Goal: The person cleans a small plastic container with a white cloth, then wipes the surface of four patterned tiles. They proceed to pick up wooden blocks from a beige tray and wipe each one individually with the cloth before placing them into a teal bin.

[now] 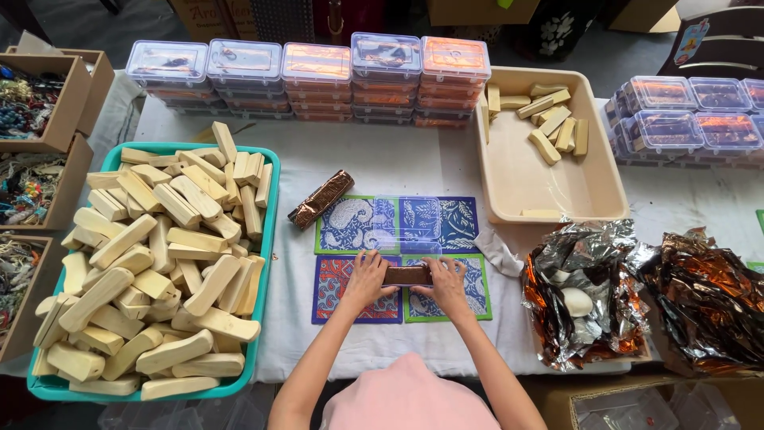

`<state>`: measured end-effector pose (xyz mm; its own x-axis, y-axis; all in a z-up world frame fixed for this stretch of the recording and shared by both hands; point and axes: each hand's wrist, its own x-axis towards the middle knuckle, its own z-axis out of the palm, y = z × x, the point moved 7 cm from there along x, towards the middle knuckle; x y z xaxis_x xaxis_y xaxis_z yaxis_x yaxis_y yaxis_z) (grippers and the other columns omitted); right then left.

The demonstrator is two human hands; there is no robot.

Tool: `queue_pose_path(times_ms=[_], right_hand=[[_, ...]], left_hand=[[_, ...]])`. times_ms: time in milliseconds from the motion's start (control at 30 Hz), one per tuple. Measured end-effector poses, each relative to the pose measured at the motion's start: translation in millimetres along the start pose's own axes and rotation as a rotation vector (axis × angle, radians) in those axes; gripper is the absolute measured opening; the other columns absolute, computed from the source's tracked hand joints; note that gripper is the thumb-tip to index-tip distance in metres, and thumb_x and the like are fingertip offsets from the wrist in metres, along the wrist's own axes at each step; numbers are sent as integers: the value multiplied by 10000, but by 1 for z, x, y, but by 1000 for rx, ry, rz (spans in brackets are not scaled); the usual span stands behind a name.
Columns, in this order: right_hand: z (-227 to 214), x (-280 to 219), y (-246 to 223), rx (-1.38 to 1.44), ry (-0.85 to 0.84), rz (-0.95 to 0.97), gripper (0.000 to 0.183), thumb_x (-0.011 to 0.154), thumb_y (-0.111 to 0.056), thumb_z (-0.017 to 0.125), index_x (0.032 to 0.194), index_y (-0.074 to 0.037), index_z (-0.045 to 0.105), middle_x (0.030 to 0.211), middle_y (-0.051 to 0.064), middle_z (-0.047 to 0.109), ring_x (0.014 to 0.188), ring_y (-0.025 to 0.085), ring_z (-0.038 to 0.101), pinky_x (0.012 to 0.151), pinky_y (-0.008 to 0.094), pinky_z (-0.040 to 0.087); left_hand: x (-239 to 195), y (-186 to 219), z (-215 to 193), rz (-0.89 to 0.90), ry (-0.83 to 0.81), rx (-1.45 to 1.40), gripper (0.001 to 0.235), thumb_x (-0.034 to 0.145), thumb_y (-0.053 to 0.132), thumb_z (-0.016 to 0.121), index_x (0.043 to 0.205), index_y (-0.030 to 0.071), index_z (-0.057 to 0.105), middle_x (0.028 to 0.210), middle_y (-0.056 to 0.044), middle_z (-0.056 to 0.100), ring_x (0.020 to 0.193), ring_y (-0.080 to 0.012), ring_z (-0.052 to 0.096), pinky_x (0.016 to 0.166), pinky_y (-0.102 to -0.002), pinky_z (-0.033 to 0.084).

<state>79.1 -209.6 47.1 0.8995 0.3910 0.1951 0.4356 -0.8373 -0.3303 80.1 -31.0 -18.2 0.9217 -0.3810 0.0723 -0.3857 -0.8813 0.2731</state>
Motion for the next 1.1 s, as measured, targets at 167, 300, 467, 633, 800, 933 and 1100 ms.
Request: queue_pose_path(times_ms=[167, 300, 467, 633, 800, 933, 1100], right_hand=[[8, -1, 2, -150, -134, 86, 797, 666, -584, 830, 1282, -125, 623, 1158, 19, 681, 1302, 260, 406, 1048, 507, 197], [14, -1, 5, -235, -259, 113, 900, 722, -653, 793, 1408, -125, 546, 1249, 30, 620, 1383, 267, 331, 1076, 532, 181], [-4, -13, 9, -103, -65, 75, 1082, 673, -638, 797, 1508, -88, 385, 1453, 103, 467, 1346, 309, 338, 1073, 517, 225], [-26, -27, 14, -13, 126, 135, 1079, 716, -600, 791, 1532, -70, 325, 1516, 134, 373, 1360, 322, 346, 1098, 515, 264], [-31, -48, 10, 66, 323, 178, 682, 801, -380, 835, 1314, -55, 525, 1299, 124, 540, 1228, 315, 500, 1069, 452, 403], [4, -58, 7, 77, 281, 232, 295, 912, -279, 826, 1099, -150, 639, 1146, 33, 618, 1165, 230, 583, 1055, 393, 447], [1, -24, -54, 5, 126, -95, 470, 898, -320, 753, 1321, -156, 626, 1323, 75, 597, 1261, 273, 529, 1038, 434, 415]], left_hand=[[-1, -1, 7, -28, -9, 3, 766, 717, 618, 833, 1187, 43, 646, 1472, -192, 359, 1487, -357, 166, 1224, -568, 149], [-6, 4, -25, 5, 105, -59, 1084, 643, 741, 802, 1376, -9, 528, 1518, -210, 222, 1452, -378, 139, 1171, -589, 157], [-23, -12, -65, -38, 325, -146, 992, 773, 706, 687, 1486, 50, 475, 1537, -220, 261, 1453, -383, 249, 1175, -518, 284], [-30, -67, -71, -210, 458, -199, 674, 963, 601, 593, 1441, 129, 530, 1477, -177, 399, 1407, -340, 402, 1149, -477, 386], [-33, -98, -99, -406, 532, -284, 484, 1017, 508, 564, 1297, 119, 635, 1360, -113, 567, 1277, -299, 530, 1074, -479, 425], [-21, -69, -96, -199, 513, -317, 474, 981, 487, 617, 1254, 101, 649, 1297, -87, 611, 1226, -251, 572, 1032, -444, 444], [-10, -43, -92, -73, 464, -263, 336, 952, 374, 714, 1191, 139, 689, 1194, -29, 668, 1105, -206, 632, 974, -399, 460]])
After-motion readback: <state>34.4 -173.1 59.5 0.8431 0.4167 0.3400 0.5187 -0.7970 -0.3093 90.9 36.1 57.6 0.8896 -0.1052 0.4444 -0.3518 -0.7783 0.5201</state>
